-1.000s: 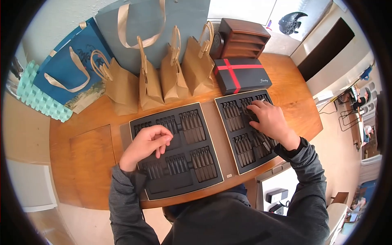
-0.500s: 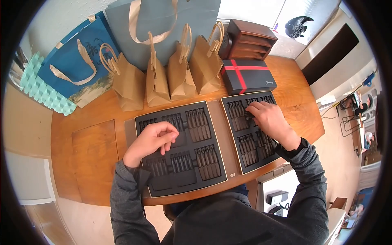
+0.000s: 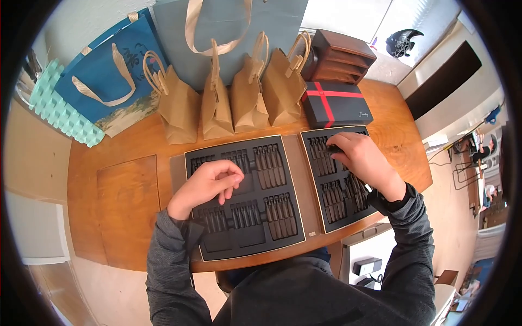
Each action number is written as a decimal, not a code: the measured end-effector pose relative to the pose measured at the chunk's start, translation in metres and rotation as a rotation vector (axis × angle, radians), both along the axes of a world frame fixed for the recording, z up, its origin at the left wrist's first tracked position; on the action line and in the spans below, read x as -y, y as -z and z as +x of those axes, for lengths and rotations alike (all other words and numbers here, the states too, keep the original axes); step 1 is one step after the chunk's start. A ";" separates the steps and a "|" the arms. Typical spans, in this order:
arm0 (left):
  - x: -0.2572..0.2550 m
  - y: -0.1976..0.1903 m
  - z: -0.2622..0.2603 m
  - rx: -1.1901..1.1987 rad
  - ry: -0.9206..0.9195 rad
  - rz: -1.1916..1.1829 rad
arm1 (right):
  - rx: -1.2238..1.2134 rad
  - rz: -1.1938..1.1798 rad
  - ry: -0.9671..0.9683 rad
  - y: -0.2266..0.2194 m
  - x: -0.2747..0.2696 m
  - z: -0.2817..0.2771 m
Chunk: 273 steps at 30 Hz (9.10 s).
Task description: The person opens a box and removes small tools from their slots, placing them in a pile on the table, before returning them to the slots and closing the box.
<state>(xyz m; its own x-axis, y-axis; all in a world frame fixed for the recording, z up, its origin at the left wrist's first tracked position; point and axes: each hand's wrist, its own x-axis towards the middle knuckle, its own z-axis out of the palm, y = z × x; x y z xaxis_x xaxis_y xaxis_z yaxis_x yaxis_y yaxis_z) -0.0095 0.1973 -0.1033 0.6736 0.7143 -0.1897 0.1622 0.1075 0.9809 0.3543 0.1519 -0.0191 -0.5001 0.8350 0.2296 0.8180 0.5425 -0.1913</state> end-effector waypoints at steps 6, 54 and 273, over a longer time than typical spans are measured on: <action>0.001 -0.001 0.000 0.010 0.005 -0.006 | -0.482 -0.380 0.230 -0.009 -0.002 -0.026; 0.035 -0.025 0.011 -0.727 -0.203 0.799 | -1.292 -0.859 0.133 0.096 -0.040 -0.119; 0.008 0.000 -0.012 0.313 -0.393 -0.176 | -0.816 -0.797 0.299 0.072 -0.034 -0.167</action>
